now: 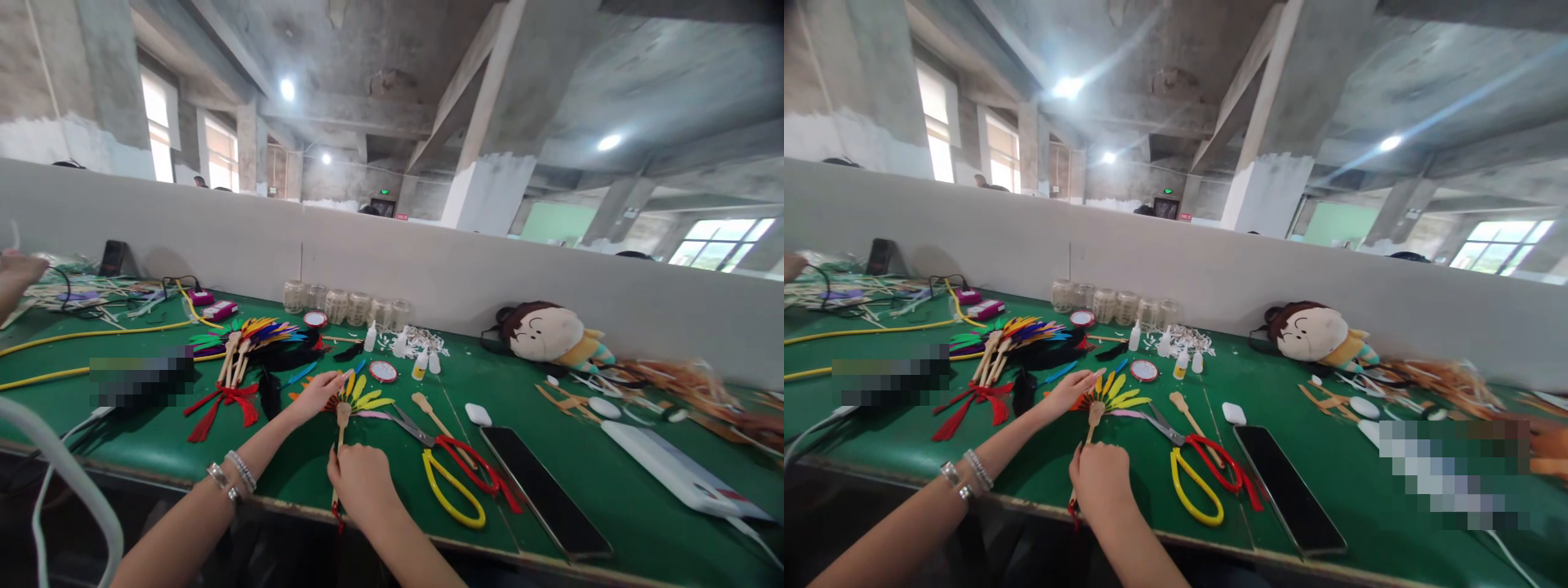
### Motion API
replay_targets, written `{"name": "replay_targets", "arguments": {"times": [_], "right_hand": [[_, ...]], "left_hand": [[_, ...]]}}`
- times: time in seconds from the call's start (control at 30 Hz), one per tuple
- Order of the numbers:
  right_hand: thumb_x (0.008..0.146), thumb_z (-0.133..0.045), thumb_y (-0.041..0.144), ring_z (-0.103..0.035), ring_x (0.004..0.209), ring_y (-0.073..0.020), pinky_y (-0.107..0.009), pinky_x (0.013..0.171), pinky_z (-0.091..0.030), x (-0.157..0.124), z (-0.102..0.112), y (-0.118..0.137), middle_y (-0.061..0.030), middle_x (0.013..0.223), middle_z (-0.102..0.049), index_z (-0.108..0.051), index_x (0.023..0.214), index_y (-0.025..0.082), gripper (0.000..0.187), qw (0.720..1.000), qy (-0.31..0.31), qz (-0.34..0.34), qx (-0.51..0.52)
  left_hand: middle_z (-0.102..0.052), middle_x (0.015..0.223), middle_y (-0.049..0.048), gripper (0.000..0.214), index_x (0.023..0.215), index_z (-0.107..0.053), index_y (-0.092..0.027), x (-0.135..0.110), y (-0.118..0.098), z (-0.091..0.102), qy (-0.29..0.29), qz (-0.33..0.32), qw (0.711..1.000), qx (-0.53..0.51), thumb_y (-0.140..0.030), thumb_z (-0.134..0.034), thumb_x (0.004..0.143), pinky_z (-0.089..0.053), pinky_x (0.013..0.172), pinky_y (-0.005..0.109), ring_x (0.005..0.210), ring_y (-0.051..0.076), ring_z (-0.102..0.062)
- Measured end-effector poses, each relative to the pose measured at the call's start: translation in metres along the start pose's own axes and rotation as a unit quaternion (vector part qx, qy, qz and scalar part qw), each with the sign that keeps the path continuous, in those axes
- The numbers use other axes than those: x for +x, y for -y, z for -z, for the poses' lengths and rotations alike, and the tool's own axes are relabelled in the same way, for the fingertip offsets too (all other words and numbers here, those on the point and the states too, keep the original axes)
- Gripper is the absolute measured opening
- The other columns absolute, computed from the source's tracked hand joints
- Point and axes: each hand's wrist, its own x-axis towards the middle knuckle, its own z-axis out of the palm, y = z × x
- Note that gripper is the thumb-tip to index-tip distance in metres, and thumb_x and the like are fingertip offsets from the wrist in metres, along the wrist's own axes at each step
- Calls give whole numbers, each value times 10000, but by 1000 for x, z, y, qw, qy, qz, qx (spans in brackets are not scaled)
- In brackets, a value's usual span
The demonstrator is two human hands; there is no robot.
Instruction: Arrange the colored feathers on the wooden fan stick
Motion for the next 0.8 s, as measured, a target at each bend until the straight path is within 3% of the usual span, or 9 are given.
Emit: {"name": "replay_targets", "arguments": {"times": [0.1,0.27,0.43,0.53,0.6,0.7,0.8], "right_hand": [[884,-345,235,-669,708,-254,-304,585,-455,1,-1,-1,-136,749,-699,-699,819,128,375,1000,-1,4,4],[881,-348,240,-669,720,-256,-298,580,-447,0,0,1,-138,761,-701,-701,827,130,374,1000,3,1,-1],[904,-316,350,-664,696,-224,-268,576,-416,5,6,-12,-108,733,-702,-694,729,173,453,1000,-17,-2,12],[917,-283,385,-652,684,-193,-247,561,-379,18,8,-31,-83,736,-698,-671,710,193,480,997,-70,-34,29],[916,-305,366,-640,677,-176,-240,551,-350,30,7,-45,-60,740,-693,-648,741,205,417,992,-103,-52,42],[910,-339,344,-617,666,-158,-237,535,-305,49,0,-57,-30,724,-672,-601,764,208,329,988,-126,-65,63],[892,-386,309,-590,716,-149,-237,547,-290,65,-9,-59,-19,761,-652,-563,769,208,237,985,-144,-56,82]], "left_hand": [[-257,533,-90,541,551,-330,-182,1,1,0,-8,14,999,-48,-714,-413,604,-192,528,216,522,22,-224],[-225,478,-93,555,494,-286,-185,2,4,2,-22,26,999,-23,-713,-417,602,-157,507,223,480,17,-193],[-321,514,-83,505,592,-463,-163,5,9,6,-55,37,998,3,-668,-462,612,-209,521,206,505,28,-270],[-404,579,-58,467,664,-508,-165,5,12,6,-62,14,997,52,-613,-379,701,-277,582,207,561,48,-342],[-408,589,-43,444,609,-483,-168,5,14,7,-66,-7,993,98,-545,-309,765,-284,621,221,590,63,-362],[-361,575,-41,405,511,-394,-165,5,18,8,-77,-23,987,136,-468,-363,778,-246,634,238,597,70,-337],[-386,603,-36,362,534,-414,-164,6,22,10,-84,-28,983,162,-426,-393,782,-246,638,236,619,74,-360]]}}
